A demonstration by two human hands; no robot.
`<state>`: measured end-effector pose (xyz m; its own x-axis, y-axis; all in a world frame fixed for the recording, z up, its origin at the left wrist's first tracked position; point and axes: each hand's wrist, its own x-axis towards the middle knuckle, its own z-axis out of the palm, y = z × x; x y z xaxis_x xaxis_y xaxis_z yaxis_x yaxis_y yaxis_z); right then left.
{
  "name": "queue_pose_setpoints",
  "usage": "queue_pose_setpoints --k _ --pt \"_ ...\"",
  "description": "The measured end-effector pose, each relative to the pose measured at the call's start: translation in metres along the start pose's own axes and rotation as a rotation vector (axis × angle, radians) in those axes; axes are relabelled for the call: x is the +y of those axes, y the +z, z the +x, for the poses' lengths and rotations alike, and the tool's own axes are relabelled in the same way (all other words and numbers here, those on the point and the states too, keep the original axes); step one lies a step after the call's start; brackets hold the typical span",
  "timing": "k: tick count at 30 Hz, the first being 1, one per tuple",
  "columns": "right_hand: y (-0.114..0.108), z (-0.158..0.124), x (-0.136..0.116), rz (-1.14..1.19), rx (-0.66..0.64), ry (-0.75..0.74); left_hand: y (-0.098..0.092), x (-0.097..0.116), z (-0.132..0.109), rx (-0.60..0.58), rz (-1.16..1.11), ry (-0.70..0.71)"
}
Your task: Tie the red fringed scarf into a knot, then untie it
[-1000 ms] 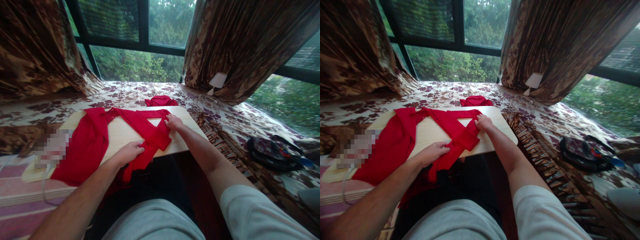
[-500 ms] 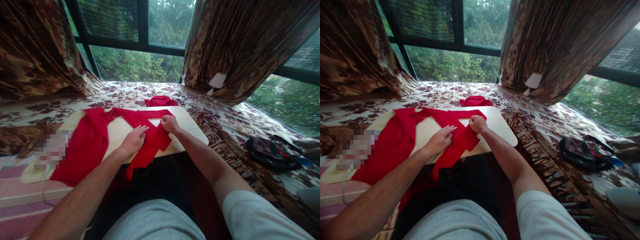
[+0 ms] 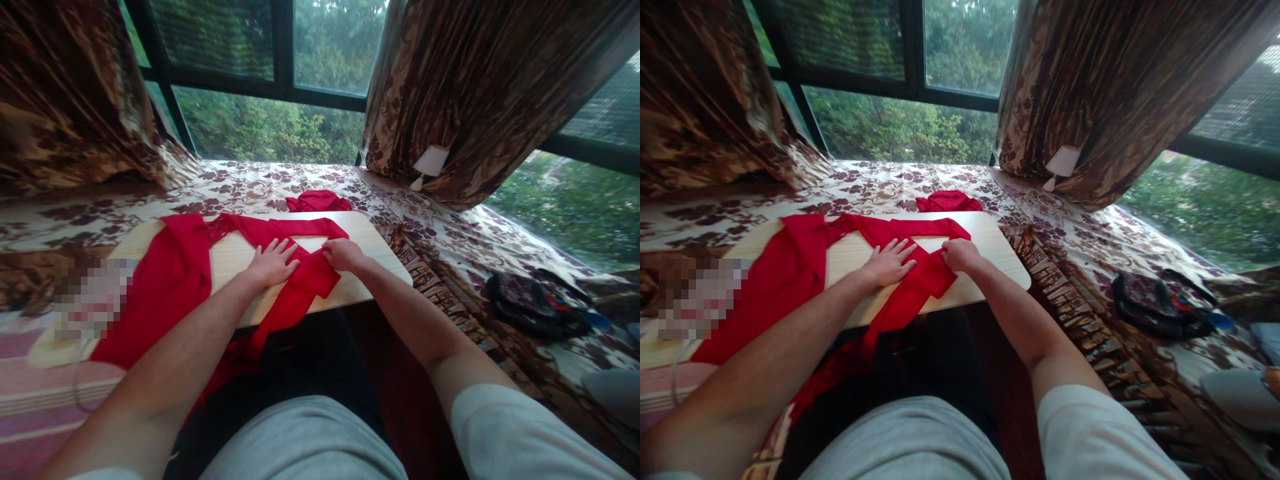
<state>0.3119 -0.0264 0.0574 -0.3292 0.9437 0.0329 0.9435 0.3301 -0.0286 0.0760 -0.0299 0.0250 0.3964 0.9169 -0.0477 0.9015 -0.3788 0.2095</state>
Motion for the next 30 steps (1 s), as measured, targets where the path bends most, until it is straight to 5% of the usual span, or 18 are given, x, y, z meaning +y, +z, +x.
queue_pose_setpoints --k 7,11,15,21,27,30 --pt "-0.014 -0.019 -0.048 0.215 0.276 0.088 0.007 0.000 -0.007 0.089 0.002 0.006" --pt "-0.006 -0.018 -0.056 0.422 0.125 0.202 0.008 0.000 -0.007 0.081 0.026 -0.016" --pt "0.006 -0.012 -0.046 0.591 0.000 0.165 0.008 0.000 -0.005 0.086 0.037 -0.023" --pt "-0.003 -0.029 -0.048 0.268 -0.071 0.141 0.010 0.001 -0.004 0.096 0.059 -0.039" --pt "-0.004 -0.041 -0.064 0.139 0.169 -0.066 0.013 -0.001 -0.003 0.110 0.069 -0.029" --pt "0.010 -0.036 -0.061 0.170 0.021 -0.106 0.014 -0.003 -0.004 0.118 0.063 -0.022"
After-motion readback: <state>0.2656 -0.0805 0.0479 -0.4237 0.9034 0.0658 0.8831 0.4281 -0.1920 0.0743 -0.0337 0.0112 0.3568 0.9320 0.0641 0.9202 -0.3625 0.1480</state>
